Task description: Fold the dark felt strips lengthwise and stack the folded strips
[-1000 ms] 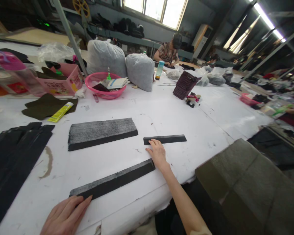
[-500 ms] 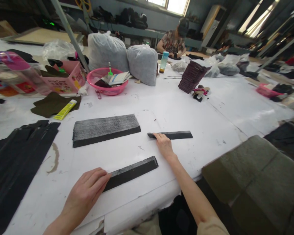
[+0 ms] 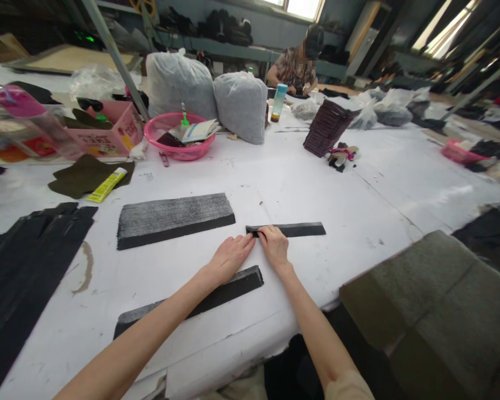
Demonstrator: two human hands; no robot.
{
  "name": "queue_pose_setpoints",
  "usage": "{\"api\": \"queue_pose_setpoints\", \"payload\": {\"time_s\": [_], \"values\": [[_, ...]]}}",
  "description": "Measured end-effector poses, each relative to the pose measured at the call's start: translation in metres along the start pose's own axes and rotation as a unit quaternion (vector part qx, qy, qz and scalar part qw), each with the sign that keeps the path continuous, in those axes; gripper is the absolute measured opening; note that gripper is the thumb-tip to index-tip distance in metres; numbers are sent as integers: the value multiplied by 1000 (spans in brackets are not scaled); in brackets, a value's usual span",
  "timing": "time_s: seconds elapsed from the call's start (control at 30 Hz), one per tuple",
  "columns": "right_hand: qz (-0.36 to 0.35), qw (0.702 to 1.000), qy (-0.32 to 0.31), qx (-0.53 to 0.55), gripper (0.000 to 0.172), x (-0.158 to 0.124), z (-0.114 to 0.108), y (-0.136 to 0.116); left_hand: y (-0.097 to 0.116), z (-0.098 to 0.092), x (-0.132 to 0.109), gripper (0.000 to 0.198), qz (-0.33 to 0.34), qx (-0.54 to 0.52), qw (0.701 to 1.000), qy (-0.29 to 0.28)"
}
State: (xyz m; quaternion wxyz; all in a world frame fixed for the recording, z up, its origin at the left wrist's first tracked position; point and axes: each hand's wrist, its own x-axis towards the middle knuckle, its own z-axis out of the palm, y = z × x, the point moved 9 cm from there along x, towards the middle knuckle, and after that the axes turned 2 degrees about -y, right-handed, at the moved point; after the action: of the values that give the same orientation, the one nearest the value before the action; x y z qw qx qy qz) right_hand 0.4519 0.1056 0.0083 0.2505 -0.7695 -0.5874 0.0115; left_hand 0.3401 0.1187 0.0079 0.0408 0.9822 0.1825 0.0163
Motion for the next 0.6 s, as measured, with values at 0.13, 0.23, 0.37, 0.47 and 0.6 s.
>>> {"api": "queue_pose_setpoints", "payload": {"time_s": [0.13, 0.23, 0.37, 0.47, 0.6], "values": [[86, 985, 61, 136, 6, 2, -1, 20, -3, 8, 23, 32, -25, 30, 999, -6], [178, 957, 134, 184, 13, 6, -15, 57, -6, 11, 26, 36, -32, 6, 999, -2], [302, 894, 263, 201, 21, 8, -87, 138, -9, 13, 22, 43, -38, -18, 999, 6], [361, 834, 365, 201, 22, -5, -178, 203, -10, 13, 21, 44, -41, -16, 999, 13], [333, 779, 492, 202, 26, -44, -303, 256, -11, 14, 22, 43, -49, -24, 998, 18]]}}
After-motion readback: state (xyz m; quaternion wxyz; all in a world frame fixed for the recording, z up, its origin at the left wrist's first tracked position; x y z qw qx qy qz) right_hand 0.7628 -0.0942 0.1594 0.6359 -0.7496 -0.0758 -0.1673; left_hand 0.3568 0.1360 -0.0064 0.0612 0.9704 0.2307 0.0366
